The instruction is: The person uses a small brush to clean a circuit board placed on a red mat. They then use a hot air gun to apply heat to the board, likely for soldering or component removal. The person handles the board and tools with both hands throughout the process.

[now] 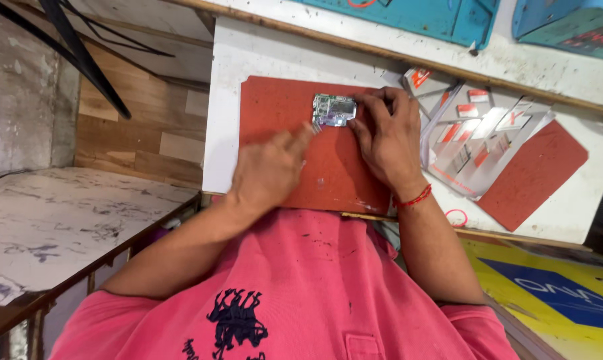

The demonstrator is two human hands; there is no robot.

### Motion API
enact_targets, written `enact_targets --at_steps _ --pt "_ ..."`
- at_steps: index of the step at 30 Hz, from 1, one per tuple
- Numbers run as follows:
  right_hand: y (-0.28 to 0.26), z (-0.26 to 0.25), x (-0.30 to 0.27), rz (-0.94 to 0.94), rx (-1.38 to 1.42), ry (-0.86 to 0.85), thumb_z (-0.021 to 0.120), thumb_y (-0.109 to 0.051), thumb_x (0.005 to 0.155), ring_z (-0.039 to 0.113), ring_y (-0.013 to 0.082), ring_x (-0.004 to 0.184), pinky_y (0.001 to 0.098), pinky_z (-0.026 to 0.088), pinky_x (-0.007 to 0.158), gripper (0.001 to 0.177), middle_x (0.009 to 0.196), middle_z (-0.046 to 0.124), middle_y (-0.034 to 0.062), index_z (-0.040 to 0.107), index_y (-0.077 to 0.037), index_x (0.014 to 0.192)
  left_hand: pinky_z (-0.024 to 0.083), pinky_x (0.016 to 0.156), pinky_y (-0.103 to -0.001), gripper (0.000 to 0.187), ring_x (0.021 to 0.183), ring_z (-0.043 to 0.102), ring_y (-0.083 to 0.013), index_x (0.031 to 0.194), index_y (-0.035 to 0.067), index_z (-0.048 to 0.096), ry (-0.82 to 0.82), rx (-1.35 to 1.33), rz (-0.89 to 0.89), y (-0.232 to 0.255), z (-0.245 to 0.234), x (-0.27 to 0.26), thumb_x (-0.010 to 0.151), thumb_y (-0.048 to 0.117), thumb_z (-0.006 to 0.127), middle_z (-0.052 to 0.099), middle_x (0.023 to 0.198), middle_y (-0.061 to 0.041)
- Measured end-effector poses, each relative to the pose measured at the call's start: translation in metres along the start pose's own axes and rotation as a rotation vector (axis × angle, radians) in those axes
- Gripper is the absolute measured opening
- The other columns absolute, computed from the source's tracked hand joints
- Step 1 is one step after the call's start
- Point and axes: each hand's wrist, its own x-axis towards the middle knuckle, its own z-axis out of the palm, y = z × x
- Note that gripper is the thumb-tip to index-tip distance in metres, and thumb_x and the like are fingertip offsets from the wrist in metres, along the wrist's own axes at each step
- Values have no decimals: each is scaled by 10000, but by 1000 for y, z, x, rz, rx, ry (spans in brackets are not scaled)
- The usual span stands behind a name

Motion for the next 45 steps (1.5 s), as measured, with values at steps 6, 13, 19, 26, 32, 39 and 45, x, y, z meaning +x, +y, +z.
enact_targets --at_steps 6,13,19,26,32,39,45 --pt "2 0 -2 18 41 6 833 -152 892 534 366 1133 468 462 999 378 1225 560 141 707 -116 1246 517 464 -382 456 501 621 -229 1383 61 627 -118 23 9 6 0 -15 927 53 597 640 835 -100" --pt "-1 -5 -2 -7 75 -20 825 -157 876 517 366 1196 471 446 1058 433 1271 549 143 695 -107 1286 479 356 -318 433 411 600 -175 1325 -1 683 -121 67 -2 -2 -10 -12 900 46 617 654 797 -119" --pt "-14 -1 1 7 -13 -38 868 -238 851 475 351 1148 491 401 1029 487 1276 539 124 710 -149 1303 512 453 -403 346 522 643 -275 1291 34 696 4 -25 -115 -10 -10 -9 958 104 634 652 816 -118" --pt "-13 3 -3 40 -15 -30 873 -248 858 466 366 1166 488 398 1045 493 1261 523 138 696 -136 1304 525 422 -381 493 502 657 -262 1368 -26 642 -83 53 -67 -12 -5 -19 881 34 599 669 876 -147" --pt "-8 3 -1 -11 6 -30 856 -191 820 468 373 1179 491 397 1059 529 1260 518 151 683 -110 1314 522 446 -392 485 538 664 -275 1364 28 643 -86 54 -80 -10 -2 -18 880 51 616 654 851 -117" --pt "-9 4 -3 27 -21 -12 845 -219 838 476 377 1178 492 405 1056 498 1265 525 150 678 -112 1295 528 474 -387 476 528 663 -266 1345 25 653 -63 8 -9 -7 -9 -18 871 64 620 644 850 -130" --pt "-20 6 -6 91 -76 -8 818 -222 830 469 383 1144 502 399 1033 491 1252 517 164 680 -100 1284 517 451 -426 420 524 662 -295 1336 29 648 -132 -35 -59 0 -11 -19 923 95 612 649 817 -136"
